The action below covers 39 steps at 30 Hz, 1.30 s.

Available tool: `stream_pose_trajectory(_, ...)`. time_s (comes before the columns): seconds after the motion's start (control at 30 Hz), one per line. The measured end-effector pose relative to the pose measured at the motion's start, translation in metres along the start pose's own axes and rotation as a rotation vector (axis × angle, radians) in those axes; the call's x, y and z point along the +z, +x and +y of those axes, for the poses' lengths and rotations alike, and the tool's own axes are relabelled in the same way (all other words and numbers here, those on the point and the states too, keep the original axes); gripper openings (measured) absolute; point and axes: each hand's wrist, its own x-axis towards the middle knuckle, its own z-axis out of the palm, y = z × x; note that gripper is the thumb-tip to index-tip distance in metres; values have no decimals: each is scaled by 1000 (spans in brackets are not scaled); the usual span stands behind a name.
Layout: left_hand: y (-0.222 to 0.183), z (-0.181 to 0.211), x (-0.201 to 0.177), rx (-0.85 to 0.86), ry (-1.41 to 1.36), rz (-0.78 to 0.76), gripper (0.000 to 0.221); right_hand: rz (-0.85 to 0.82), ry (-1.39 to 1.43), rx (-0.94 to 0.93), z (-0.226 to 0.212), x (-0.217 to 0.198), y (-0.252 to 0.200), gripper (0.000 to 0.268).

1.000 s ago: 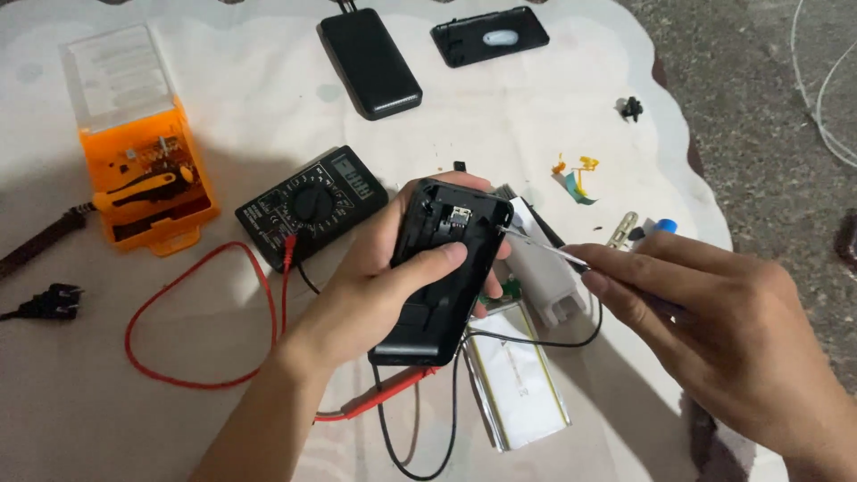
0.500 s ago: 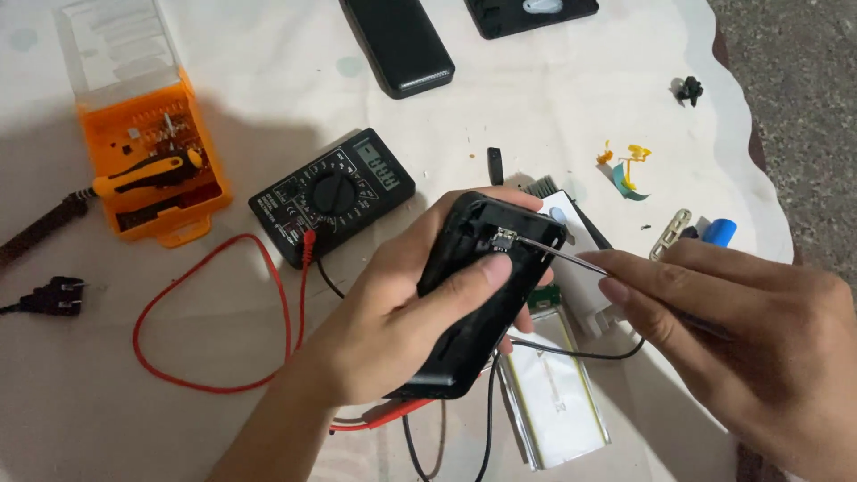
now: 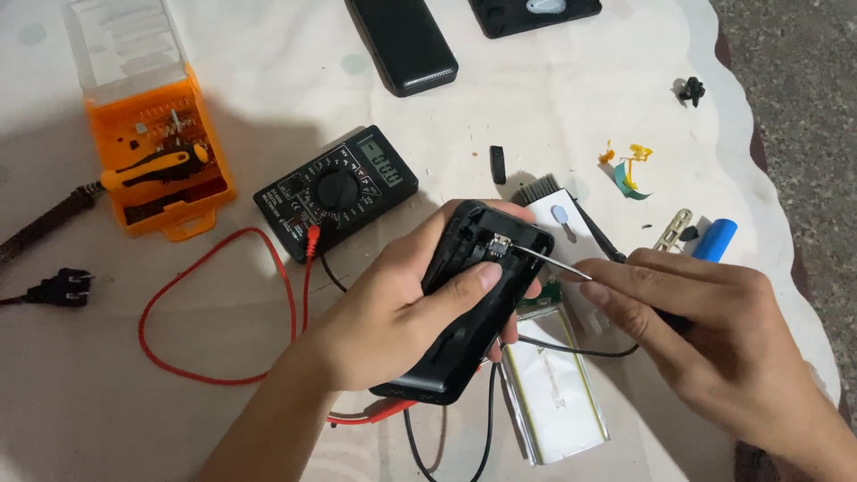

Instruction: Assembling a black power bank by fitting the internal battery and circuit board into the plastic casing and using a screwdriver.

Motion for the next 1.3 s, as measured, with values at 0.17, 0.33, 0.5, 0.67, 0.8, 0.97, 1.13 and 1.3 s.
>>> stream_pose_trajectory(0.17,4,-8,-6,42,-56,-34,36,-30,95,-8,12,5,4,28)
stream_pose_trajectory(0.33,6,-9,-7,44,-54,-48,36,-53,143,-47,18,8,6,28)
stream_pose_trajectory(0.5,10,-12,-4,13,-46,95,36,106,-261,-234,13,16,-2,31)
stream_pose_trajectory(0.67,7,-17,-8,35,-108,42,39,-4,54,-112,17,16,7,26)
stream_pose_trajectory(0.8,9,-15,-8,21,-121,1,39,-32,91,-100,28,14,8,28)
stream_pose_trajectory(0.97,10,-15,-10,9,-99,9,38,-80,174,-85,21,11,15,27)
stream_pose_trajectory(1.13,11,-16,-10,35,-127,-6,38,-70,226,-80,21,11,16,26)
stream_pose_trajectory(1.3,19,-16,-10,-63,-131,187,35,-73,23,-67,19,12,21,24)
